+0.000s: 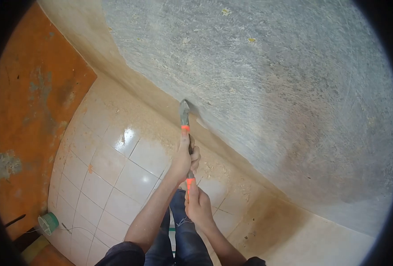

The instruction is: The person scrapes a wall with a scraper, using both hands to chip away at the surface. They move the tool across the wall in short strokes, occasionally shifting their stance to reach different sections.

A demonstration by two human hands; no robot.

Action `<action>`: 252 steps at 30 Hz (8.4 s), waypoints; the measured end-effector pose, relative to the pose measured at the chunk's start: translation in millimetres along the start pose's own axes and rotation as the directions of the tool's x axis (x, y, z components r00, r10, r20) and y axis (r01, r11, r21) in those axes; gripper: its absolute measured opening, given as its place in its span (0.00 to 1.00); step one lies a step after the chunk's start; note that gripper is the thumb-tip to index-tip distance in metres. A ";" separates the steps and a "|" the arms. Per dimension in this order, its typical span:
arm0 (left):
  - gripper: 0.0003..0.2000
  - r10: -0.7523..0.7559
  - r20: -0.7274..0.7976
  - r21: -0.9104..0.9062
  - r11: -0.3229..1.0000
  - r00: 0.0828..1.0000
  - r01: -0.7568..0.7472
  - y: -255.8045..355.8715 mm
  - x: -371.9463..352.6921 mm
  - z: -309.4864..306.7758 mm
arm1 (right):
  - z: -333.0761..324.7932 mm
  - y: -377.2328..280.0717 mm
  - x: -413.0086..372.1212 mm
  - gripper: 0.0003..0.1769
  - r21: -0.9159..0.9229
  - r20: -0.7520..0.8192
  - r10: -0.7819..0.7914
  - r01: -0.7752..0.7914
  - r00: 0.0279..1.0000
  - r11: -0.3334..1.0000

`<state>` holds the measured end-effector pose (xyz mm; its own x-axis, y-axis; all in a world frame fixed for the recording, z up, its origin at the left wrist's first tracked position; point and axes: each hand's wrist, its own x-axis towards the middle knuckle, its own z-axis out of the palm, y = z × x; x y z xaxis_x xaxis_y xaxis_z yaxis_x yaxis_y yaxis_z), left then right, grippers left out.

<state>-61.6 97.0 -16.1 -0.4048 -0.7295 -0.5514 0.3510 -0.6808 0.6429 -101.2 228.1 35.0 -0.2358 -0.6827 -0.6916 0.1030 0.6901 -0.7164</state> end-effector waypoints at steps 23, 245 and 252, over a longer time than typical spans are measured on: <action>0.28 0.032 -0.058 0.020 0.999 0.998 -0.031 11.6 9.1 -6.7 | -2.8 -24.3 15.7 0.30 0.048 0.106 0.045 -0.051 0.993 0.998; 0.24 0.118 0.011 0.062 0.991 0.993 -0.118 118.4 37.4 -78.0 | 114.6 -16.1 32.7 0.28 -0.224 -0.206 -0.188 0.140 0.960 0.964; 0.22 0.112 0.028 0.027 0.993 0.993 -0.113 124.5 37.5 -79.5 | 117.1 -25.4 31.6 0.28 -0.171 -0.195 -0.187 0.155 0.963 0.973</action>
<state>34.1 -20.4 1.0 -0.3868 -0.7988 -0.4607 0.3714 -0.5922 0.7151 1.9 160.9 20.5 -0.4352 -0.7396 -0.5134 -0.1013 0.6068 -0.7884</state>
